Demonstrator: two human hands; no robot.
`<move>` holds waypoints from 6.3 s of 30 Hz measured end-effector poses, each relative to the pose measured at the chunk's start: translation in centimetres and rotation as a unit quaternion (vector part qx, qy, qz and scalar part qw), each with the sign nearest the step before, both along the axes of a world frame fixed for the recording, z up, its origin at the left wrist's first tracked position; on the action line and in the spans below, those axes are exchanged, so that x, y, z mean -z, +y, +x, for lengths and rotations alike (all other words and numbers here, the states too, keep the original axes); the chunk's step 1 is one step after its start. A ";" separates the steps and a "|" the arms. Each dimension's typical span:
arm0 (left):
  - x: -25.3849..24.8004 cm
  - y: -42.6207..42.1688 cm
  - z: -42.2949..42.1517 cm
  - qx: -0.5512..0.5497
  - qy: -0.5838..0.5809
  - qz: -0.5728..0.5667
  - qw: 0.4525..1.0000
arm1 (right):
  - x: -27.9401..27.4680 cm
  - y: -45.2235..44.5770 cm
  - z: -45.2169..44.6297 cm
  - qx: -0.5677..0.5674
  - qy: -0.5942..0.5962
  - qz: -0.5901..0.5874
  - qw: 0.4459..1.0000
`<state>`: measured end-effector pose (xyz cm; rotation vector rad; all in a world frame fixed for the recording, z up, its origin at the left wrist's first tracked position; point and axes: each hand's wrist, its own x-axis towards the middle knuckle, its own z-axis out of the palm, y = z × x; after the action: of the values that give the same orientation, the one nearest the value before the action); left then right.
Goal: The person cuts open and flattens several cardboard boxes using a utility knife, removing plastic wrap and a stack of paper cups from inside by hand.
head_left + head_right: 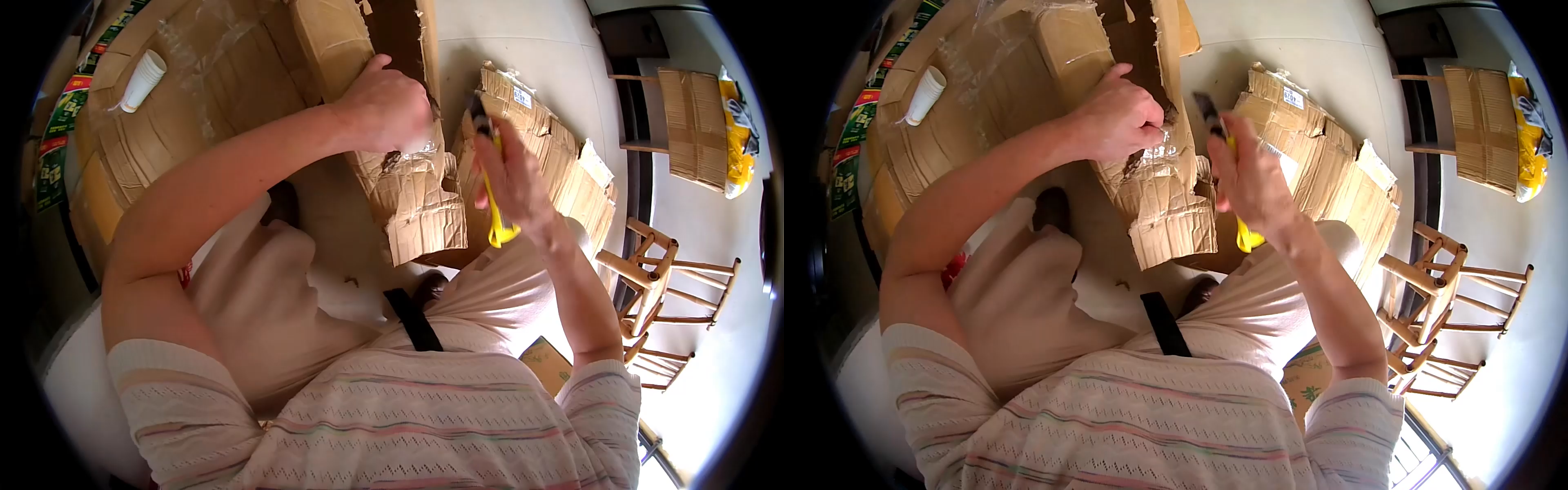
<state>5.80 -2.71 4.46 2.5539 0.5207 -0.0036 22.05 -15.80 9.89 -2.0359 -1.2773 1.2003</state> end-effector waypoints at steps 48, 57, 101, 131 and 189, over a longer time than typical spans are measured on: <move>-2.8 3.4 -1.8 0.120 0.032 -0.128 0.984 | 1.8 0.3 1.8 0.029 0.036 -0.027 0.999; -9.1 4.5 -0.7 0.094 -0.173 0.076 0.978 | 1.6 3.1 -4.1 -0.061 0.115 -0.044 0.991; -9.6 -4.3 8.9 0.150 -0.404 0.185 0.883 | -23.6 -26.8 38.2 0.331 -0.195 0.010 0.923; 13.0 -23.6 19.4 0.505 0.018 -0.169 0.846 | 13.2 -47.5 34.0 0.467 -0.435 -0.278 0.718; 8.8 8.1 -25.5 -0.434 0.249 -0.085 0.862 | 31.8 -26.9 38.8 0.340 0.196 -0.241 0.888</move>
<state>-19.68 5.39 -4.32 1.9160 1.7372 -0.3733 60.84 -42.65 -21.93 -2.1169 -0.0296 1.5324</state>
